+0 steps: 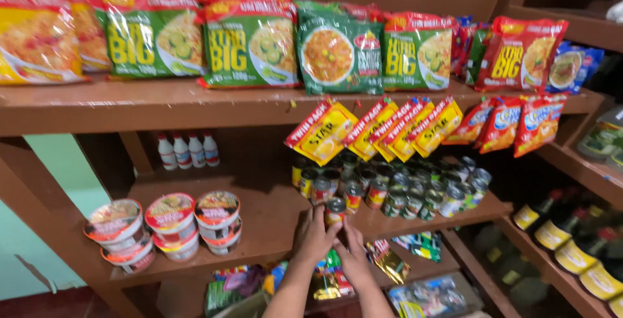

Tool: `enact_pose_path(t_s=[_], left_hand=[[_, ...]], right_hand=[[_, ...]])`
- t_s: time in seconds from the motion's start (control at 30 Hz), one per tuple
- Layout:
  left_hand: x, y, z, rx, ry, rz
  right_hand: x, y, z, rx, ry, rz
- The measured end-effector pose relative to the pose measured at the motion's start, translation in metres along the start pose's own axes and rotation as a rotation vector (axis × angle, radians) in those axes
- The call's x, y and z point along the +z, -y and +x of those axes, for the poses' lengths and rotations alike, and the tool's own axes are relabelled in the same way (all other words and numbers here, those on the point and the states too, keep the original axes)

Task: Organizing and checking inventory of canned goods and condiments on grocery store shelves.

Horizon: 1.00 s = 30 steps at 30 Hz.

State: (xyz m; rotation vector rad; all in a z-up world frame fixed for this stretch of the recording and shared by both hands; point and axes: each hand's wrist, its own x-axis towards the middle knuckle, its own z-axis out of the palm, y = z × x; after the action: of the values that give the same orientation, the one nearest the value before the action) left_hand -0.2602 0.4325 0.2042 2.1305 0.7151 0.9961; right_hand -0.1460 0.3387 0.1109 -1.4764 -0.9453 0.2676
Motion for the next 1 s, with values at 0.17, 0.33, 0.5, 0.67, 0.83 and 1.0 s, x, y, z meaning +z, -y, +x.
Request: enact_pose_path(t_s=[0.17,0.33,0.5,0.67,0.83,1.0], left_hand=[[-0.004,-0.012,-0.005,-0.074,0.062,0.068],[-0.012,-0.018,-0.008,-0.223,0.151,0.021],[-0.018,-0.014,-0.007,0.087,-0.033,-0.135],[-0.019,-0.013,-0.007,0.059,0.004,-0.142],[0.002,-0.022,-0.013,-0.061,0.143,-0.905],[0.037,-0.058,-0.038,-0.095,0.17,-0.977]], right_hand=[[-0.002,0.016,-0.012,-0.071,0.06,-0.083],[-0.001,0.032,-0.016,-0.087,0.032,-0.134],[-0.002,0.037,-0.014,-0.042,0.051,-0.072],[-0.003,0.059,-0.02,0.008,0.06,-0.027],[-0.007,0.081,-0.03,-0.107,0.051,0.053],[-0.033,0.133,-0.05,0.176,-0.165,0.866]])
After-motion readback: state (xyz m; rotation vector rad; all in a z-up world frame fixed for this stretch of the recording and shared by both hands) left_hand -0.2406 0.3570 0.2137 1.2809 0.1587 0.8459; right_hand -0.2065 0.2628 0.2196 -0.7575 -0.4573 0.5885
